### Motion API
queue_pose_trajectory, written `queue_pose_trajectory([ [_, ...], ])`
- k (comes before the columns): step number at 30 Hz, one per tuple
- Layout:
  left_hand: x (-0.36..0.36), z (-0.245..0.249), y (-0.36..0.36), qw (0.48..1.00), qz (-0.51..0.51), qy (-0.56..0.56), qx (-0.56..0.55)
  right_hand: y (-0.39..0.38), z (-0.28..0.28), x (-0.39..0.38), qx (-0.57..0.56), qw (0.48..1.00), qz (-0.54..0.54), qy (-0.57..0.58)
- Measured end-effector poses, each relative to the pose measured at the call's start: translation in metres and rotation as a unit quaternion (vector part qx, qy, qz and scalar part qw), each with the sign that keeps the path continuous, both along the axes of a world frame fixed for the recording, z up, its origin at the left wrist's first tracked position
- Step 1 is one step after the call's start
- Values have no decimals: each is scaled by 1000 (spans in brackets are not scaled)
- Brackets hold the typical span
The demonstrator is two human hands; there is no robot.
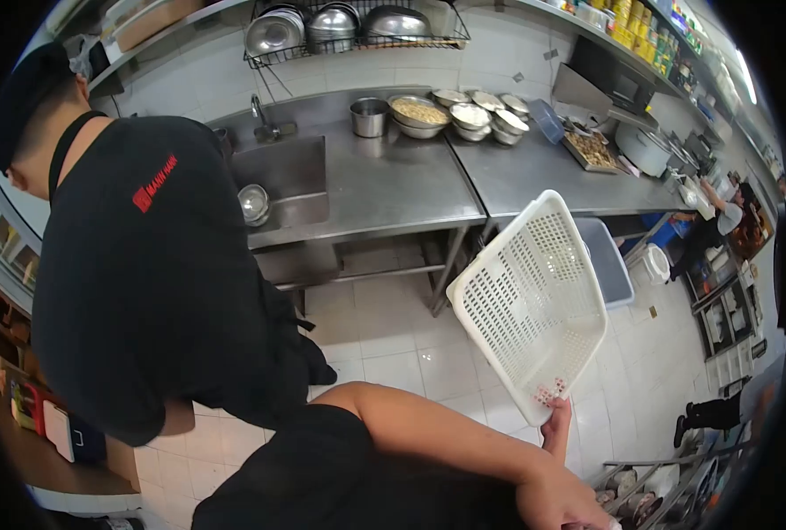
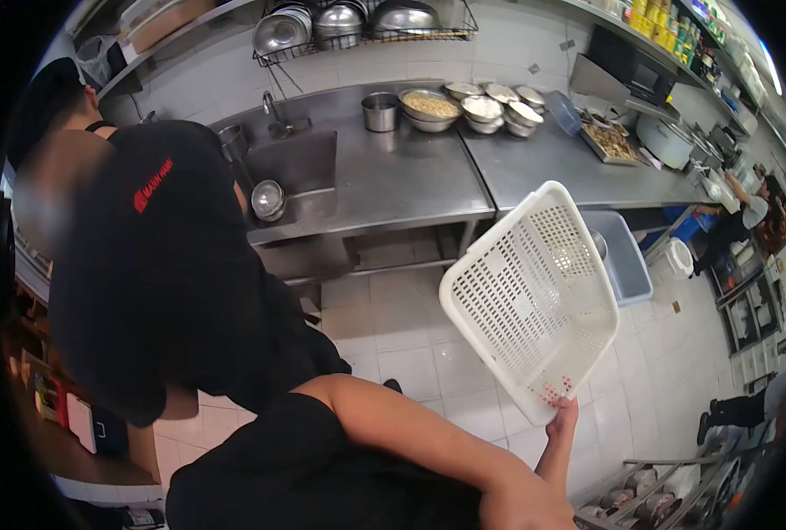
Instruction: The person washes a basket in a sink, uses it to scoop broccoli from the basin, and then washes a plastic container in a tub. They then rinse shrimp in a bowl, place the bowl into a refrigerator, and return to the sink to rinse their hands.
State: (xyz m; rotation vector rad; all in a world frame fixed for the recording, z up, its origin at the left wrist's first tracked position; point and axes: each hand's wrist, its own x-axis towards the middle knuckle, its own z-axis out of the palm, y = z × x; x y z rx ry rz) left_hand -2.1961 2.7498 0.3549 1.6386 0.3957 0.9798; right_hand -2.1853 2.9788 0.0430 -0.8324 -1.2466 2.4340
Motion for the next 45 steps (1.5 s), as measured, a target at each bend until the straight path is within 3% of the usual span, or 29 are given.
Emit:
queue_pose_trajectory([
  [3, -42, 14, -15, 998, 13, 24, 56, -24, 12, -56, 11, 1000, 21, 5],
  [8, -94, 19, -35, 999, -1, 31, 39, -64, 36, -114, 12, 999, 36, -11],
  [10, -116, 22, -43, 999, 4, 32, 33, -79, 45, -136, 60, 997, 19, -33],
  [17, -211, 11, -57, 989, 128, 50, 53, -88, 55, -257, 79, 992, 93, -25],
  [20, -261, 5, -58, 979, 187, 64, 57, -101, 68, -331, 101, 978, 182, 7],
  [26, -365, 7, -82, 942, 320, 96, 28, -185, 115, -478, 158, 941, 300, -2],
  [30, -415, 20, -99, 908, 408, 93, 24, -223, 109, -550, 163, 901, 402, 0],
  [36, -455, 17, -114, 891, 448, 69, -24, -262, 96, -589, 173, 883, 435, 5],
  [39, -471, 19, -120, 906, 415, 61, -54, -278, 99, -597, 217, 874, 435, -12],
  [45, -487, 19, -126, 921, 385, 26, -48, -299, 112, -604, 178, 874, 450, -37],
])
